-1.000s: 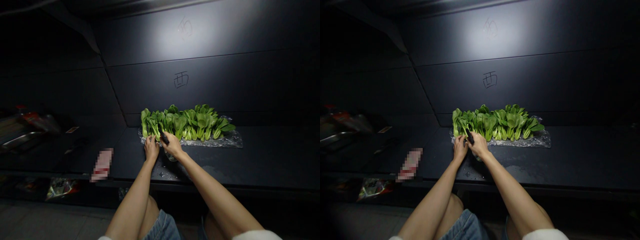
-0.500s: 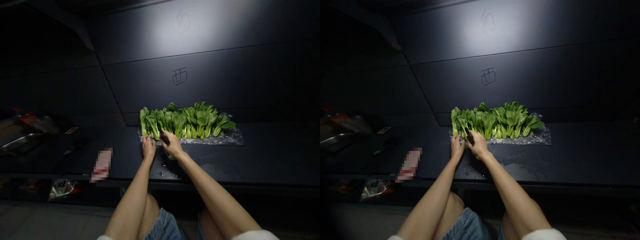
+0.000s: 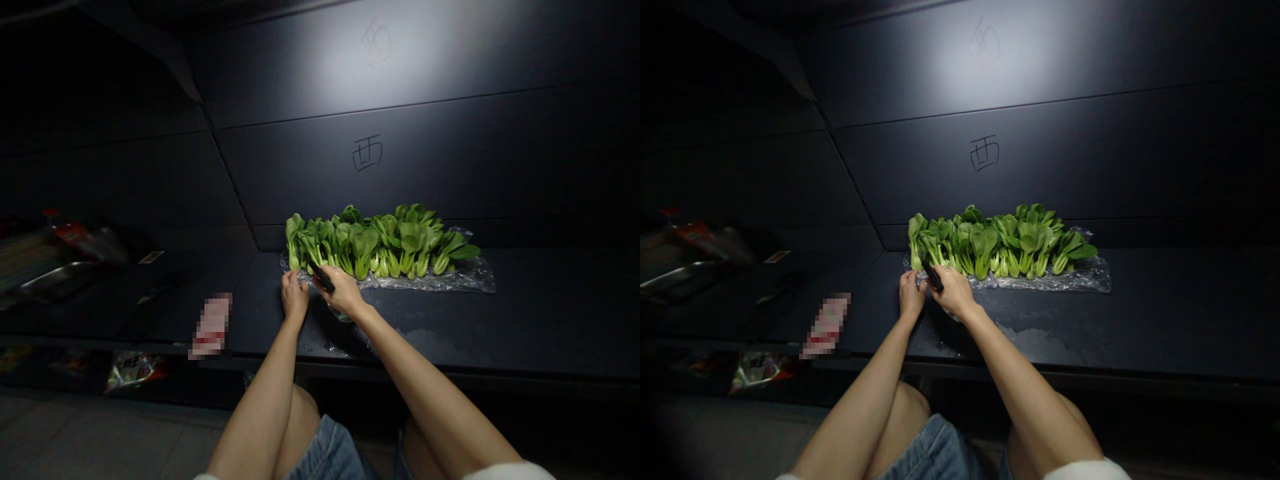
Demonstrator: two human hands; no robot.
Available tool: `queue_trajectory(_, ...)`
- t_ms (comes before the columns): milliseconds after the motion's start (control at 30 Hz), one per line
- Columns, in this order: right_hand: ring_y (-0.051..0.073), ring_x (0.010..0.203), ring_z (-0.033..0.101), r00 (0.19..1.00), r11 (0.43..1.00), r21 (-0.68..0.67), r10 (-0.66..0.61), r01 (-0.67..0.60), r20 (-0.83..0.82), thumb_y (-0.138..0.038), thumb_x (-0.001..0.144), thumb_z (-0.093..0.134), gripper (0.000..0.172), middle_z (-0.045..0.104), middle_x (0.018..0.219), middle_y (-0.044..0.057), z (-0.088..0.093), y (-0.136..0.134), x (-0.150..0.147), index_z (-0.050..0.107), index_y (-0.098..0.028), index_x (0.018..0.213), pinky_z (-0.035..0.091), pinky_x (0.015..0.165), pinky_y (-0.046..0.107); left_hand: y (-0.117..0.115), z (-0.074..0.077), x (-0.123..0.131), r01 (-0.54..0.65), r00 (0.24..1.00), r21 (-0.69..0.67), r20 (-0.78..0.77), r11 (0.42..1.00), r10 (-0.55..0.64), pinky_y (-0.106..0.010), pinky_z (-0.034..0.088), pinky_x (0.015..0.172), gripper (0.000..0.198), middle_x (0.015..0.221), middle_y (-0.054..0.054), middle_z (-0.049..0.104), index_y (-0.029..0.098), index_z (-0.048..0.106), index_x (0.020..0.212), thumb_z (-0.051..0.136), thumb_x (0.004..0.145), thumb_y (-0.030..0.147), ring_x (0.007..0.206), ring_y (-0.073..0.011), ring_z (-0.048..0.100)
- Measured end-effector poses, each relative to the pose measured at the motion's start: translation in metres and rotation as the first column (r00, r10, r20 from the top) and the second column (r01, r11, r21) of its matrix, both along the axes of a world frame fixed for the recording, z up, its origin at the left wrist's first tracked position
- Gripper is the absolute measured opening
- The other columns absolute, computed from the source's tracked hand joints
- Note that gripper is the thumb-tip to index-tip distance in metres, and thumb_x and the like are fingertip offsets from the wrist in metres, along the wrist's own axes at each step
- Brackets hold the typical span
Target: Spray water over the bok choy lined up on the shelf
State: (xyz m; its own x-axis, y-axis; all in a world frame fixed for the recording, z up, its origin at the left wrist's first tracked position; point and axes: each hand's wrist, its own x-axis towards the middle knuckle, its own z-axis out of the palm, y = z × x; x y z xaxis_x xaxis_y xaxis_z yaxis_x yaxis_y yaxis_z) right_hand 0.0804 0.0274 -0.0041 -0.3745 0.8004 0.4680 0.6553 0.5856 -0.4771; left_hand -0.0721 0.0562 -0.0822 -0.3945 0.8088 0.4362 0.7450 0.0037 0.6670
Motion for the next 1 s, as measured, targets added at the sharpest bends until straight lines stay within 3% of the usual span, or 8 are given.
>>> queue_trajectory(233,0.021,0.091,0.066,0.995,0.997,-0.051,-0.061,0.065,0.079,-0.029,0.091,0.057,0.023,0.072,0.100,0.008,0.003,0.001,-0.005,0.065,-0.020,0.111,0.047,0.077,0.027,0.000,0.000,-0.002,-0.022,0.999,0.010,0.037,1.000,0.022,-0.035,0.046,0.104,0.041,0.128,-0.013,0.058,0.017,0.064,0.120,0.053,0.081,0.010,0.116,-0.0230,0.060)
queue_trajectory(533,0.023,0.096,0.067,0.999,0.999,-0.028,0.025,-0.025,0.021,-0.031,0.090,0.059,0.024,0.072,0.105,0.008,0.003,0.002,-0.015,0.065,-0.021,0.111,0.048,0.080,0.029,0.000,-0.001,-0.006,-0.022,0.999,-0.020,0.038,1.000,0.022,-0.037,0.049,0.100,0.039,0.130,-0.015,0.058,0.015,0.063,0.119,0.051,0.082,0.011,0.112,-0.0249,0.062)
queue_trajectory(767,0.021,0.088,0.067,0.996,0.998,-0.051,-0.030,0.035,0.079,-0.030,0.089,0.059,0.023,0.073,0.097,0.008,0.004,0.000,-0.012,0.066,-0.020,0.109,0.046,0.075,0.027,0.001,-0.001,-0.007,-0.019,1.000,-0.002,0.022,1.000,0.019,-0.037,0.047,0.103,0.040,0.130,-0.017,0.058,0.012,0.062,0.120,0.049,0.082,0.011,0.117,-0.0258,0.059)
queue_trajectory(1000,0.022,0.093,0.067,0.997,0.998,-0.062,-0.017,0.021,0.070,-0.029,0.091,0.056,0.025,0.073,0.105,0.009,0.008,-0.005,-0.005,0.065,-0.019,0.112,0.046,0.077,0.027,0.003,-0.001,-0.005,-0.025,0.999,0.000,0.046,1.000,0.025,-0.035,0.047,0.103,0.040,0.127,-0.016,0.058,0.011,0.063,0.120,0.051,0.081,0.011,0.117,-0.0251,0.060)
